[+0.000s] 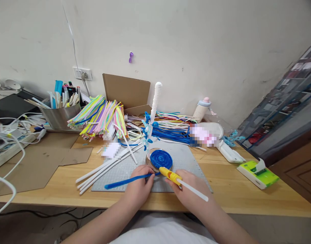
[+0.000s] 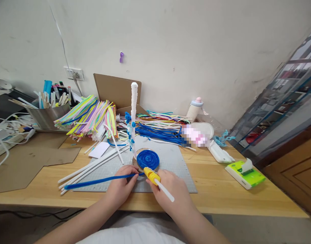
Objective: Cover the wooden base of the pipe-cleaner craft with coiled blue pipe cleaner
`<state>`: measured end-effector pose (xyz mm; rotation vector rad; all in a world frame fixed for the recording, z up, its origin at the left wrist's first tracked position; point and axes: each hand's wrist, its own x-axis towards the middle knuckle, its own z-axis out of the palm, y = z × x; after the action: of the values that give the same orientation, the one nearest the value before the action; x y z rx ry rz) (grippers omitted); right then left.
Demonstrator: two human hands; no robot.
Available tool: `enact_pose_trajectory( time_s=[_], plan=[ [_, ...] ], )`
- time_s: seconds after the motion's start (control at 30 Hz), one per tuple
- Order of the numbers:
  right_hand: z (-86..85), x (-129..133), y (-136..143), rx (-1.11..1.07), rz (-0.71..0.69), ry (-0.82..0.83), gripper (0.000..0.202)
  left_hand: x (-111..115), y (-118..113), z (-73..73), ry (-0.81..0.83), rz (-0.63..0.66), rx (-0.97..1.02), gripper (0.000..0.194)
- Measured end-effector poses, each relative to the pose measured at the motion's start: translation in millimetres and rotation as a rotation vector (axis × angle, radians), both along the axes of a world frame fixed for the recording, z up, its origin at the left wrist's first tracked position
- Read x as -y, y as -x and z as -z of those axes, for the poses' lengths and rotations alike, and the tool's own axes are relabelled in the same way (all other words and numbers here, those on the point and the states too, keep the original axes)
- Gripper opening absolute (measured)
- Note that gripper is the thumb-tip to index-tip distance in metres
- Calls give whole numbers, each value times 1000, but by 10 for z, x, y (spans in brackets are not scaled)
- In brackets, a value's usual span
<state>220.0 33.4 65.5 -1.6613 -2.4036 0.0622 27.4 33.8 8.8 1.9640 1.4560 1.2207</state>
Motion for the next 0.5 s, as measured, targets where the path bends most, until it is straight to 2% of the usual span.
enact_pose_trajectory(
  time_s=[0.2,0.5],
  plan=[
    [1,35,11,-48,-47,13,23,-3,-5,8,-4,-11,-1,9],
    [48,43,24,-43,-60,6,23,-7,-4,14,1,-5,0,7]
  ],
)
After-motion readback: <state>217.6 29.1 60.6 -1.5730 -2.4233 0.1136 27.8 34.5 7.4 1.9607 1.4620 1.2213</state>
